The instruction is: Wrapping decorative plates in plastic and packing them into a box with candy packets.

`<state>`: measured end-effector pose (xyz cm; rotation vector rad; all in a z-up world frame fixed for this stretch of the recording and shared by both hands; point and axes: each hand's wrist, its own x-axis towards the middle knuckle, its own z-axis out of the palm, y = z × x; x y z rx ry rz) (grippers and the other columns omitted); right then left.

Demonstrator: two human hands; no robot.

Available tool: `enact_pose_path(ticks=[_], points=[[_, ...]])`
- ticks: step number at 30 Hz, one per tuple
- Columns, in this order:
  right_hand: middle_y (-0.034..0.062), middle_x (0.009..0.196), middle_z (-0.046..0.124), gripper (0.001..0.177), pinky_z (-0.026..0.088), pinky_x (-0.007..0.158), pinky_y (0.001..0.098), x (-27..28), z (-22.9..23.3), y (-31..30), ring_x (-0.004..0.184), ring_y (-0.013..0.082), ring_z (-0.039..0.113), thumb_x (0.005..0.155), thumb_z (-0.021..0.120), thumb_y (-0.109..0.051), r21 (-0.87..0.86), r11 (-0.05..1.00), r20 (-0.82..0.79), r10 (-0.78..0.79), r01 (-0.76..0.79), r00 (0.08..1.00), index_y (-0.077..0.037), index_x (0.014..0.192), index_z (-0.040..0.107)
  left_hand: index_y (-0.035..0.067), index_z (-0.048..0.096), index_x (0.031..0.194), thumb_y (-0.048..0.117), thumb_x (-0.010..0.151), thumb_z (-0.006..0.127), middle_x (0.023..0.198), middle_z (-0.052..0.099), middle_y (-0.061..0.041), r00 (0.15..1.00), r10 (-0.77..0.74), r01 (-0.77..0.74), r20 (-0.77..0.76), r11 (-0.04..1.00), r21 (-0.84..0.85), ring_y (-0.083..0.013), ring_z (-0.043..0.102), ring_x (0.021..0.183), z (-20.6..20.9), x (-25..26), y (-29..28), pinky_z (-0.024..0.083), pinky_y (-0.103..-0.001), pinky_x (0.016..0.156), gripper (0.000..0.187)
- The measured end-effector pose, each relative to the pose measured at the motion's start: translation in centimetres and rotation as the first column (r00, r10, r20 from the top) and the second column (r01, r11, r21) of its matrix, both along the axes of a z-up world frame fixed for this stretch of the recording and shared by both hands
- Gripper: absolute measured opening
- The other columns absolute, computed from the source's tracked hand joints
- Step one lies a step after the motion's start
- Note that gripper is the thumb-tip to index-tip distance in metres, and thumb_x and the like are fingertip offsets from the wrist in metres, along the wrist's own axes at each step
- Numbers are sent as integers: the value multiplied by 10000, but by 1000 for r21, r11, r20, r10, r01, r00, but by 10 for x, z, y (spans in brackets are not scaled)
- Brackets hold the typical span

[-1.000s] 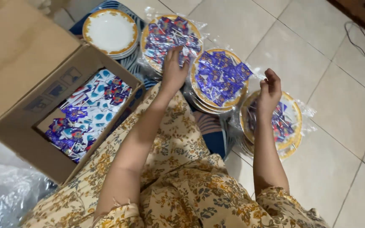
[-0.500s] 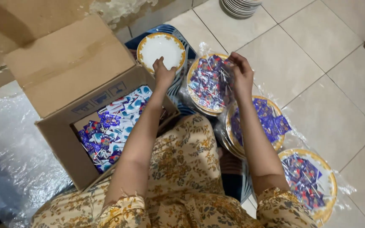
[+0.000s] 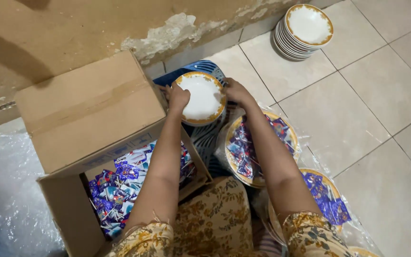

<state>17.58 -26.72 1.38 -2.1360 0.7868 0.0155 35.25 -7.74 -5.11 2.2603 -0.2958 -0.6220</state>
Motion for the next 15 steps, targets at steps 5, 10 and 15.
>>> enact_pose_path(ticks=[5, 10, 15], points=[[311, 1254, 669, 671, 499, 1027, 527, 27, -25, -13, 1209, 473, 627, 802, 677, -330, -88, 983, -279, 131, -161, 951, -50, 1408, 607, 41, 334, 1517, 255, 838, 563, 1571, 252, -279, 998, 29, -19, -64, 988, 151, -547, 382, 1404, -84, 51, -30, 403, -612, 1109, 748], [386, 1184, 690, 479, 529, 1009, 564, 39, -52, -30, 1146, 551, 648, 842, 642, -157, -229, 672, -519, 527, -704, 672, 101, 1242, 695, -19, 380, 1444, 240, 825, 531, 1489, 374, -287, 998, -25, 37, -64, 982, 186, -514, 463, 1366, -112, 74, -36, 452, -555, 1054, 688], [403, 1082, 652, 543, 619, 639, 569, 20, 21, 19, 778, 486, 735, 817, 612, -130, 222, 959, -325, -96, 175, 941, 190, 1253, 560, -45, 341, 1497, 207, 847, 484, 1559, 280, -315, 995, -31, 53, -97, 972, 230, -490, 380, 1439, -45, 47, -20, 376, -536, 1142, 711]])
